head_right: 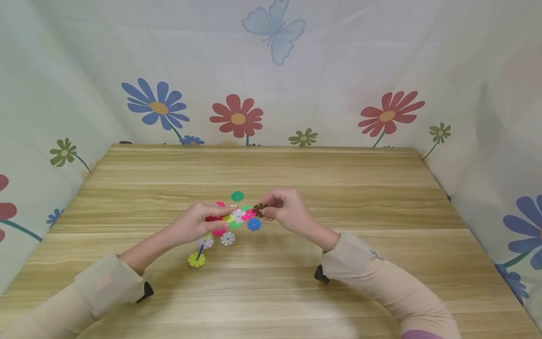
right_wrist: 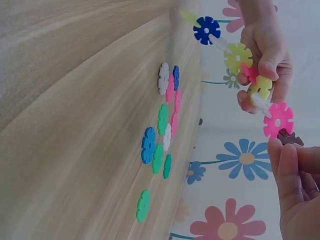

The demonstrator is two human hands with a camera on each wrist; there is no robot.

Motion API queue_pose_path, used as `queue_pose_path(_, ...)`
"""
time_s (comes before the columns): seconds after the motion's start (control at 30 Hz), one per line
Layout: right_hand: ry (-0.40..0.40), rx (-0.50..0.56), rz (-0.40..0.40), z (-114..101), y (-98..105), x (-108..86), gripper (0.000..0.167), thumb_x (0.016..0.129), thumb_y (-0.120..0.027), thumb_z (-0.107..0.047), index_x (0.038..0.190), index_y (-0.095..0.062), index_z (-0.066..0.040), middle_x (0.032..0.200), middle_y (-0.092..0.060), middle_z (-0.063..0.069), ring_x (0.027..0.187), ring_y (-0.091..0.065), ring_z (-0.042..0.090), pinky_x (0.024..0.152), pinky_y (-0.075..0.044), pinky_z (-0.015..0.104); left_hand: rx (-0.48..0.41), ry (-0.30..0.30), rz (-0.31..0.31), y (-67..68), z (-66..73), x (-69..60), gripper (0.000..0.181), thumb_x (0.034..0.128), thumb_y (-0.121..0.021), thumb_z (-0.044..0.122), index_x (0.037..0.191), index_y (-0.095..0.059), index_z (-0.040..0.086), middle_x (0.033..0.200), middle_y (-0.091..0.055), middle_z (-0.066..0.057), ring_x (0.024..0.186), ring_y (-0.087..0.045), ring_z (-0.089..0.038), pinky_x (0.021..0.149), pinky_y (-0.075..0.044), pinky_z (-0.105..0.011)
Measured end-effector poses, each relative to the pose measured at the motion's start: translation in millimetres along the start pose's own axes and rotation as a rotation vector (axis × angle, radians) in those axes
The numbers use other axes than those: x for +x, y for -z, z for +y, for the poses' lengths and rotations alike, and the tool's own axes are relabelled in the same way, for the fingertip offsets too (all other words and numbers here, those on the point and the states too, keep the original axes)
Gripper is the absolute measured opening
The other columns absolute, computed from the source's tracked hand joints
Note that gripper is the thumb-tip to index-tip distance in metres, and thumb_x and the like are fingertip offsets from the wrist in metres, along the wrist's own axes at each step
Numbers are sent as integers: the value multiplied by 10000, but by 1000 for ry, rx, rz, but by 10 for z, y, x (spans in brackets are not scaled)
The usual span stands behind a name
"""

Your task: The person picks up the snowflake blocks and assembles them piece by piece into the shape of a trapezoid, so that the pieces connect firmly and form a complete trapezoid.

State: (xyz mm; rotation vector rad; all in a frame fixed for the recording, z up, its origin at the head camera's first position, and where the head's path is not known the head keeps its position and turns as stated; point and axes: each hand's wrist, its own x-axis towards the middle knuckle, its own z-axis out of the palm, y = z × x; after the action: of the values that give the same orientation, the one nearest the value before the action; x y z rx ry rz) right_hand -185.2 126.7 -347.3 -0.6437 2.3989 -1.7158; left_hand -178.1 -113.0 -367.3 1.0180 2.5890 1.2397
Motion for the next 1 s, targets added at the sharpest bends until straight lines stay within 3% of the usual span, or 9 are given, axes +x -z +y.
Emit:
queue_pose_path(0.07, -3, -24, -8, -4, -4, 2, 108, 761, -580, 115, 859, -626, 105, 752, -615, 208, 598, -592, 133, 542, -523, 249, 8, -1, -2, -4, 17, -11, 389, 780, -656, 136, 1155, -588, 58, 597, -469, -7, 504, -318, -67, 420, -329, -170)
queue_pose_path(0.27, -16, -68, -22, 17, -11, 3, 99, 763, -586, 108, 848, -633, 93, 747, -619, 195, 601, -597, 156, 557, -534, 313, 30, -16, -27, -3, 47, -11, 385, 778, -657, 119, 1149, -589, 38, 612, -482, -9, 493, -314, -36, 425, -340, -164)
queue_pose_path(0.37, -27, -18, -23, 61, 3, 19, 126, 760, -578, 119, 879, -618, 118, 755, -598, 213, 611, -606, 179, 561, -537, 294, 20, 12, -47, 13, 60, -1, 397, 787, -652, 151, 1162, -579, 42, 732, -597, -71, 505, -351, -47, 438, -360, -171)
queue_pose_path(0.5, -39, 60, -33, 111, 34, 62, 179, 784, -558, 105, 958, -590, 137, 819, -604, 250, 630, -612, 149, 585, -539, 288, -20, 70, -72, 36, 79, 22, 438, 811, -634, 217, 1220, -539, 92, 1063, -637, -108, 759, -592, -113, 638, -503, -213)
queue_pose_path(0.6, -46, 97, -25, 109, 52, 109, 219, 809, -548, 76, 1021, -571, 127, 887, -617, 253, 633, -598, 80, 599, -534, 273, -48, 102, -85, 47, 84, 49, 476, 821, -626, 232, 1268, -492, 138, 1115, -618, -103, 990, -597, -180, 800, -508, -294)
queue_pose_path(0.8, -64, 121, 19, 58, 62, 219, 232, 822, -567, 25, 1042, -572, 98, 905, -636, 163, 628, -574, 52, 595, -512, 206, -51, 120, -106, 30, 83, 101, 560, 818, -632, 221, 1325, -409, 141, 1079, -632, -90, 936, -613, -156, 782, -512, -265)
queue_pose_path(1.0, -81, 95, 33, 3, 52, 303, 192, 829, -572, -4, 1005, -600, 67, 871, -642, 136, 633, -578, 88, 617, -523, 268, -121, 130, -148, -28, 90, 130, 673, 839, -603, 260, 1397, -253, 118, 1106, -615, -123, 944, -610, -153, 797, -500, -229)
